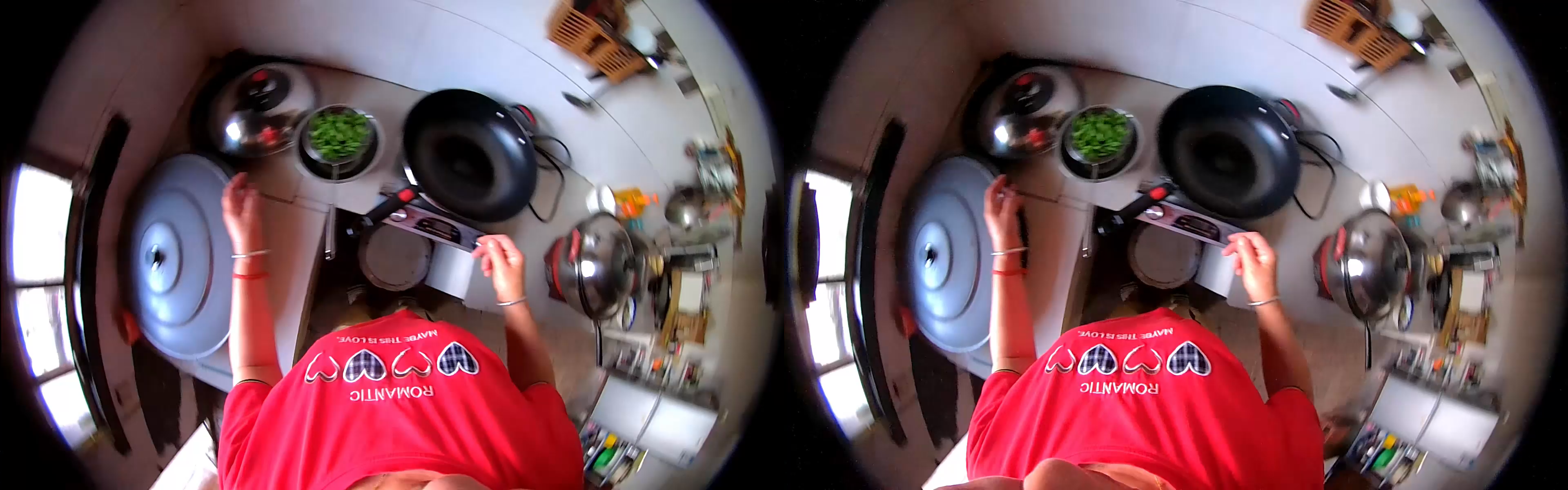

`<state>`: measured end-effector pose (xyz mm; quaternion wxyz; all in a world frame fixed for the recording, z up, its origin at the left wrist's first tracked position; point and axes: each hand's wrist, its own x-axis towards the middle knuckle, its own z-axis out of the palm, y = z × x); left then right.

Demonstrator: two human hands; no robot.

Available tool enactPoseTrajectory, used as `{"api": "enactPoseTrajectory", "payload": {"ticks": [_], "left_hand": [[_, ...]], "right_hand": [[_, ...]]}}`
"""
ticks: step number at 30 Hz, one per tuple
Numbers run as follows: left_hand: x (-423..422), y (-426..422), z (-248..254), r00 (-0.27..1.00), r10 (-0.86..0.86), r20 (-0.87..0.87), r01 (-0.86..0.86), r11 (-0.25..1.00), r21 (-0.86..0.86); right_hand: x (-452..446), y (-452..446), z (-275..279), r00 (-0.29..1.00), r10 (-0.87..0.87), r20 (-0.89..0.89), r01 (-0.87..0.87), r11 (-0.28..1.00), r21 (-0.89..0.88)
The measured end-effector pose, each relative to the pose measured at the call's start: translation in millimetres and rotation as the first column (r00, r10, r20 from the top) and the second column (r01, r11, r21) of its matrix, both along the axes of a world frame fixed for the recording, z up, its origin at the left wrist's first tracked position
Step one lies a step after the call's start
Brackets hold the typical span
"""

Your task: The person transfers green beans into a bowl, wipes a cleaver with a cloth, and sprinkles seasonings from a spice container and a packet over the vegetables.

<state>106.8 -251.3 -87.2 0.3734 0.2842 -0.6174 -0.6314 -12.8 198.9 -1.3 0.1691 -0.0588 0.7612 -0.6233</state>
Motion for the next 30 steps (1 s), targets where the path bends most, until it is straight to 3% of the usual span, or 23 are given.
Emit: {"api": "enactPoseTrajectory", "payload": {"ticks": [3, 6, 9, 10, 17, 22, 25, 28, 29, 30], "left_hand": [[-28, -35, 8, 0.997, -0.049, 0.067, 0.052, 0.998, -0.036], [-44, -25, 13, 0.990, -0.118, 0.076, 0.123, 0.990, -0.065], [-49, -32, -13, 0.958, -0.180, 0.223, 0.170, 0.983, 0.064], [-52, -39, -24, 0.956, -0.226, 0.187, 0.191, 0.964, 0.184], [-67, -24, -32, 0.874, -0.405, 0.269, 0.356, 0.910, 0.212], [-47, 16, -40, 0.856, -0.323, 0.405, 0.281, 0.946, 0.161], [-30, 31, -44, 0.894, -0.247, 0.374, 0.193, 0.965, 0.177], [-22, 44, -29, 0.882, -0.224, 0.415, 0.236, 0.972, 0.023], [-23, 49, -19, 0.874, -0.221, 0.433, 0.269, 0.962, -0.051], [-28, 57, -6, 0.845, -0.322, 0.426, 0.358, 0.934, -0.004]], "right_hand": [[28, 14, -16, 0.997, -0.061, -0.046, 0.064, 0.996, 0.065], [56, 29, -40, 0.992, -0.089, -0.092, 0.109, 0.963, 0.248], [79, 39, -63, 0.991, -0.134, 0.002, 0.129, 0.959, 0.254], [83, 41, -70, 0.989, -0.144, 0.026, 0.130, 0.946, 0.297], [79, 31, -98, 0.980, -0.177, 0.095, 0.145, 0.951, 0.271], [58, 17, -99, 0.993, -0.099, 0.066, 0.073, 0.944, 0.323], [48, 17, -107, 0.998, -0.001, -0.071, 0.029, 0.916, 0.399], [35, 10, -95, 0.991, -0.033, 0.126, 0.001, 0.971, 0.239], [27, 6, -85, 0.954, -0.097, 0.285, 0.077, 0.994, 0.080], [17, 2, -73, 0.887, -0.132, 0.443, 0.178, 0.982, -0.066]]}}
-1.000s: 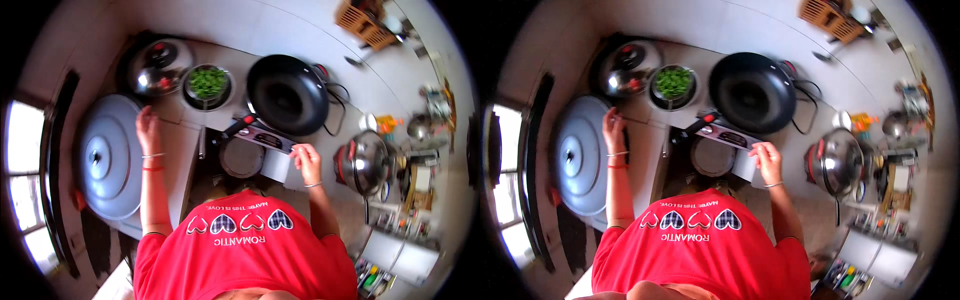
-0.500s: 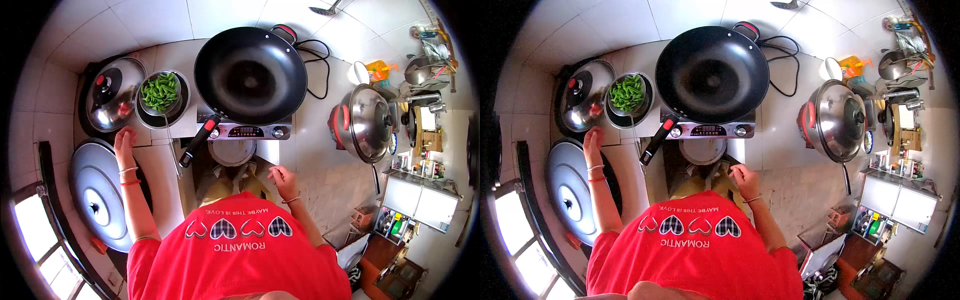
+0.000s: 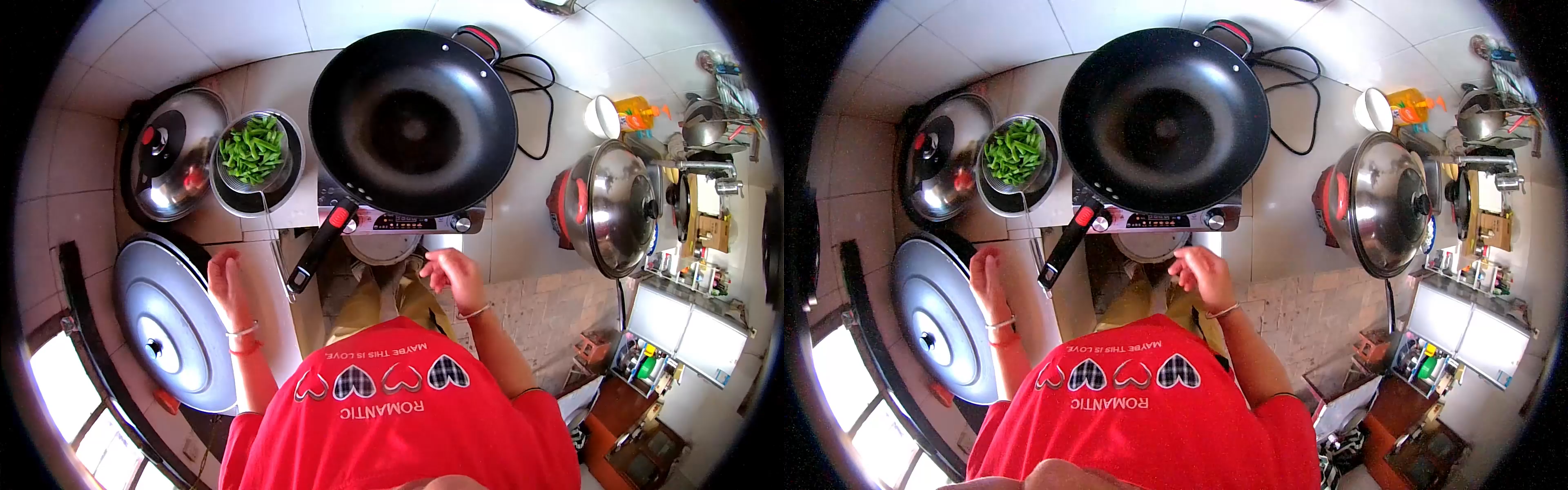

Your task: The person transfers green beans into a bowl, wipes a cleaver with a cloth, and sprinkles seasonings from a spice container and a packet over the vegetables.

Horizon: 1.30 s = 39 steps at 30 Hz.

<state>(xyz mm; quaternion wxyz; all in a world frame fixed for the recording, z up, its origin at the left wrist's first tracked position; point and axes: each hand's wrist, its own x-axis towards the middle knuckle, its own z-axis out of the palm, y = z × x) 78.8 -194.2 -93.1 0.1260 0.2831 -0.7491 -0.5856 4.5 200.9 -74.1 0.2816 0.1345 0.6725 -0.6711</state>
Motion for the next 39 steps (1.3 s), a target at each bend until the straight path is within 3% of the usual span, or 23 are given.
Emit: {"api": "enactPoseTrajectory", "payload": {"ticks": [1, 3, 5, 8, 11, 15, 17, 22, 28, 34, 39], "left_hand": [[-5, 11, 18, 0.996, -0.094, 0.004, 0.093, 0.994, 0.049], [-24, 52, 64, 0.967, -0.251, 0.032, 0.245, 0.962, 0.123], [-42, 76, 62, 0.929, -0.371, 0.004, 0.363, 0.912, 0.192], [-78, 85, 64, 0.645, -0.696, 0.316, 0.685, 0.710, 0.164], [-97, 89, 58, 0.589, -0.759, 0.279, 0.552, 0.629, 0.547], [-88, 101, 49, 0.616, -0.704, 0.352, 0.586, 0.709, 0.393], [-78, 112, 42, 0.642, -0.682, 0.349, 0.559, 0.729, 0.396], [-52, 141, 6, 0.735, -0.623, 0.269, 0.530, 0.775, 0.344], [-30, 171, -19, 0.837, -0.523, 0.159, 0.473, 0.839, 0.271], [-16, 183, -25, 0.867, -0.480, 0.138, 0.424, 0.853, 0.303], [-13, 194, -18, 0.885, -0.441, 0.148, 0.334, 0.823, 0.459]], "right_hand": [[-9, -3, 5, 0.983, -0.091, 0.157, 0.116, 0.981, -0.155], [-27, -3, 0, 0.963, -0.188, 0.191, 0.226, 0.954, -0.198], [-48, -2, -5, 0.937, -0.286, 0.201, 0.327, 0.920, -0.214], [-75, 0, -15, 0.939, -0.266, 0.219, 0.299, 0.945, -0.130], [-87, -1, -24, 0.970, -0.230, 0.072, 0.232, 0.973, -0.014], [-94, -1, -21, 0.972, -0.233, -0.030, 0.234, 0.971, 0.037], [-91, -1, -14, 0.963, -0.259, -0.074, 0.264, 0.962, 0.068], [-80, 6, 13, 0.956, -0.241, -0.169, 0.263, 0.957, 0.120], [-66, 13, 39, 0.897, -0.194, -0.397, 0.235, 0.970, 0.058], [-48, 16, 56, 0.786, -0.097, -0.611, 0.152, 0.988, 0.038], [-42, 22, 62, 0.800, -0.054, -0.598, 0.159, 0.979, 0.124]]}}
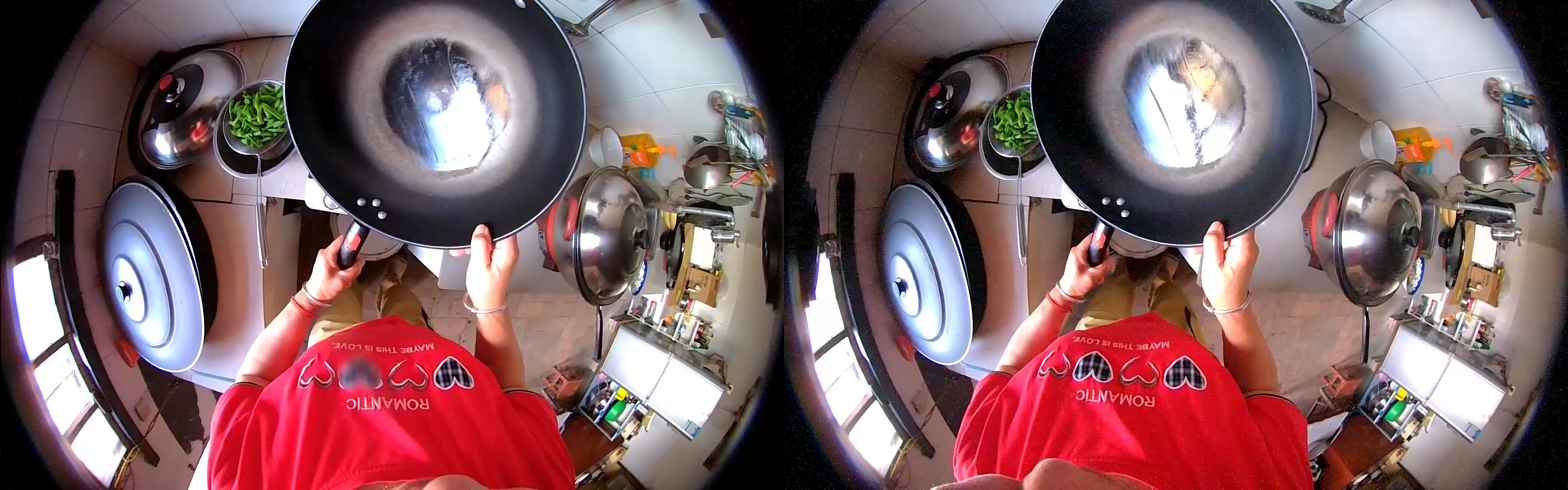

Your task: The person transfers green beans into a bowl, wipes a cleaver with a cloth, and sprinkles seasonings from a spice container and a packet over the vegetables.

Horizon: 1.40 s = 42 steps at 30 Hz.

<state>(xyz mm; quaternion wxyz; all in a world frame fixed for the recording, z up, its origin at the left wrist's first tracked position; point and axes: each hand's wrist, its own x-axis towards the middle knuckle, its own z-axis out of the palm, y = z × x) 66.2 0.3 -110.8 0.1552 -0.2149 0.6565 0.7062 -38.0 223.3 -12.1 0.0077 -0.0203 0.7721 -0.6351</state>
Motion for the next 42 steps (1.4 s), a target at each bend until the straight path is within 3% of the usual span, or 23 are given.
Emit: {"api": "enactPoseTrajectory", "payload": {"ticks": [3, 6, 12, 16, 17, 20, 28, 34, 38, 39, 42], "left_hand": [[5, 0, -9, 0.983, -0.051, -0.179, 0.024, 0.989, -0.148], [10, -5, -1, 0.985, -0.051, -0.164, 0.013, 0.975, -0.222], [2, -14, 48, 0.978, -0.129, -0.164, 0.024, 0.850, -0.526], [-6, -17, 73, 0.987, -0.135, -0.091, 0.054, 0.799, -0.599], [-4, -19, 64, 0.963, -0.171, -0.208, -0.007, 0.757, -0.654], [-6, -21, 64, 0.972, -0.194, -0.132, 0.039, 0.689, -0.724], [-19, -28, 71, 0.973, -0.229, 0.008, 0.171, 0.703, -0.691], [-29, -32, 73, 0.968, -0.249, -0.032, 0.156, 0.698, -0.699], [-28, -34, 69, 0.965, -0.229, -0.129, 0.114, 0.807, -0.579], [-28, -37, 79, 0.974, -0.221, -0.054, 0.172, 0.872, -0.459], [-11, -54, 78, 0.937, -0.034, -0.347, -0.115, 0.909, -0.400]], "right_hand": [[-6, 0, 0, 0.997, -0.016, 0.077, 0.020, 0.999, -0.043], [-14, 2, -13, 0.984, -0.026, 0.173, 0.049, 0.990, -0.129], [-31, 3, -39, 0.932, 0.006, 0.361, 0.110, 0.947, -0.300], [-39, 6, -60, 0.890, 0.022, 0.455, 0.151, 0.928, -0.341], [-42, 6, -61, 0.884, 0.037, 0.467, 0.148, 0.924, -0.353], [-48, 7, -76, 0.886, 0.049, 0.460, 0.120, 0.936, -0.331], [-64, 4, -83, 0.845, 0.095, 0.527, 0.102, 0.937, -0.334], [-78, 1, -87, 0.808, 0.084, 0.583, 0.133, 0.938, -0.319], [-79, 1, -89, 0.810, 0.077, 0.582, 0.107, 0.955, -0.276], [-76, 1, -85, 0.792, 0.132, 0.596, 0.059, 0.955, -0.289], [-49, 4, -70, 0.754, 0.229, 0.616, 0.089, 0.893, -0.440]]}}
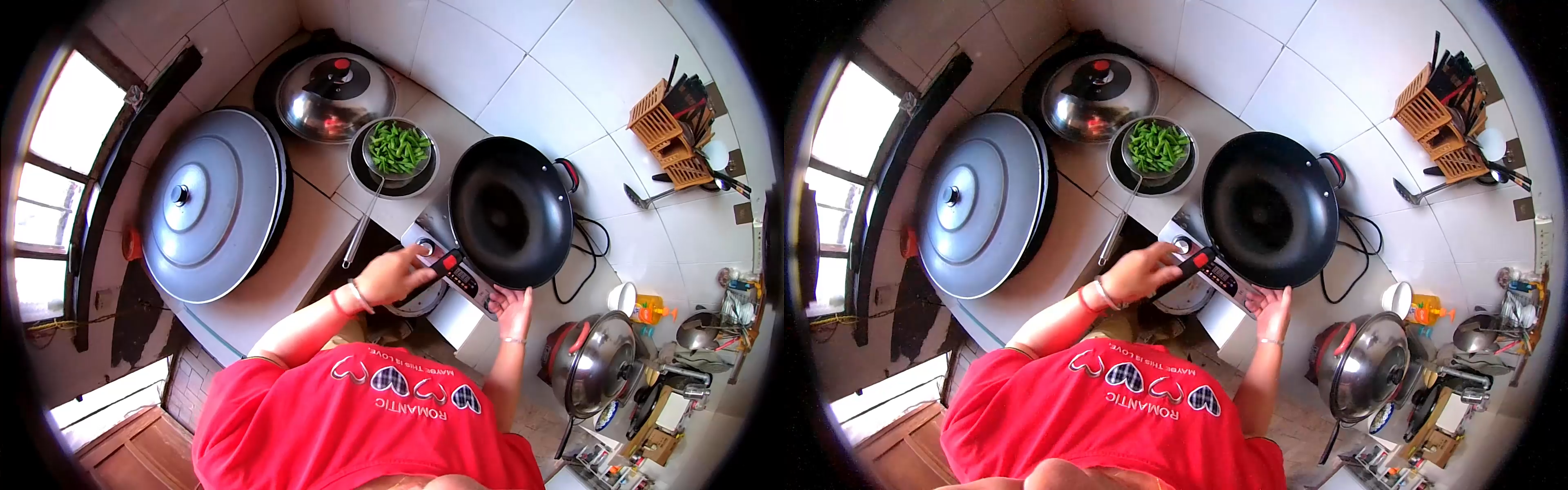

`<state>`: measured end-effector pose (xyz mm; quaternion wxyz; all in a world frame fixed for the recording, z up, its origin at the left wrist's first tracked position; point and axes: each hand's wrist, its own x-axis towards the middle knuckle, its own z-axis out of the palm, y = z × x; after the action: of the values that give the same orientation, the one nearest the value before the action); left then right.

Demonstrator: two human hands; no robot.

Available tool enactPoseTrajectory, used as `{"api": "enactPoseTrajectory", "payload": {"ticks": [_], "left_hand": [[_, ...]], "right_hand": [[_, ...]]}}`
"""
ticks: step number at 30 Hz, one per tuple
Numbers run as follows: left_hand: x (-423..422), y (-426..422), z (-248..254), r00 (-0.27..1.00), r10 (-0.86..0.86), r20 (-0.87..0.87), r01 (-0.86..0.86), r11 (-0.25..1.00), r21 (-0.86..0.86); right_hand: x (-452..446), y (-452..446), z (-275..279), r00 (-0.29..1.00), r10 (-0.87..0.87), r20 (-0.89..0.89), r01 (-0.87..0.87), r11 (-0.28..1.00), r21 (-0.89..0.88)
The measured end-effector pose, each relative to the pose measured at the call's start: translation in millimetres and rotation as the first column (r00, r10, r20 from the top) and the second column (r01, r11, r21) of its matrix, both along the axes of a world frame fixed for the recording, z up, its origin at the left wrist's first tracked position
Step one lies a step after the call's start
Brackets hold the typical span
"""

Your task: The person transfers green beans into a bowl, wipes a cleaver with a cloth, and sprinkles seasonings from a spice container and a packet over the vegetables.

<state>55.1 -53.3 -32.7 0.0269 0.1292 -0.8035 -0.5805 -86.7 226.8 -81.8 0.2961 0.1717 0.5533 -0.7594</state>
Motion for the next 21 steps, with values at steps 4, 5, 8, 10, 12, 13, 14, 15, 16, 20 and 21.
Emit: {"api": "enactPoseTrajectory", "payload": {"ticks": [4, 5, 8, 10, 12, 13, 14, 15, 16, 20, 21], "left_hand": [[32, -60, -2, 0.881, 0.467, -0.082, -0.416, 0.845, 0.336], [36, -82, -15, 0.821, 0.561, -0.102, -0.504, 0.798, 0.331], [34, -141, -79, 0.766, 0.638, 0.082, -0.605, 0.670, 0.430], [19, -161, -111, 0.789, 0.564, 0.243, -0.592, 0.593, 0.545], [-4, -171, -125, 0.831, 0.451, 0.325, -0.547, 0.558, 0.624], [-17, -172, -142, 0.810, 0.461, 0.362, -0.578, 0.527, 0.623], [-28, -175, -149, 0.822, 0.431, 0.372, -0.563, 0.518, 0.644], [-36, -178, -155, 0.846, 0.370, 0.385, -0.531, 0.513, 0.675], [-41, -180, -154, 0.865, 0.309, 0.395, -0.502, 0.503, 0.704], [-55, -183, -148, 0.851, 0.308, 0.426, -0.522, 0.401, 0.752], [-56, -185, -145, 0.856, 0.300, 0.421, -0.514, 0.406, 0.755]], "right_hand": [[54, 11, -46, 0.952, 0.306, 0.008, -0.303, 0.947, -0.107], [73, -6, -43, 0.918, 0.395, 0.042, -0.394, 0.919, -0.034], [114, -76, -32, 0.739, 0.672, 0.049, -0.670, 0.741, -0.047], [134, -120, -60, 0.702, 0.712, -0.013, -0.710, 0.699, -0.084], [143, -168, -69, 0.696, 0.708, -0.124, -0.718, 0.691, -0.085], [146, -189, -83, 0.761, 0.640, -0.107, -0.648, 0.751, -0.121], [145, -209, -78, 0.804, 0.589, -0.076, -0.593, 0.787, -0.173], [140, -226, -73, 0.820, 0.568, -0.068, -0.570, 0.799, -0.194], [135, -241, -71, 0.833, 0.550, -0.057, -0.548, 0.808, -0.216], [117, -282, -53, 0.892, 0.448, 0.058, -0.390, 0.828, -0.402], [114, -287, -54, 0.894, 0.440, 0.084, -0.378, 0.841, -0.386]]}}
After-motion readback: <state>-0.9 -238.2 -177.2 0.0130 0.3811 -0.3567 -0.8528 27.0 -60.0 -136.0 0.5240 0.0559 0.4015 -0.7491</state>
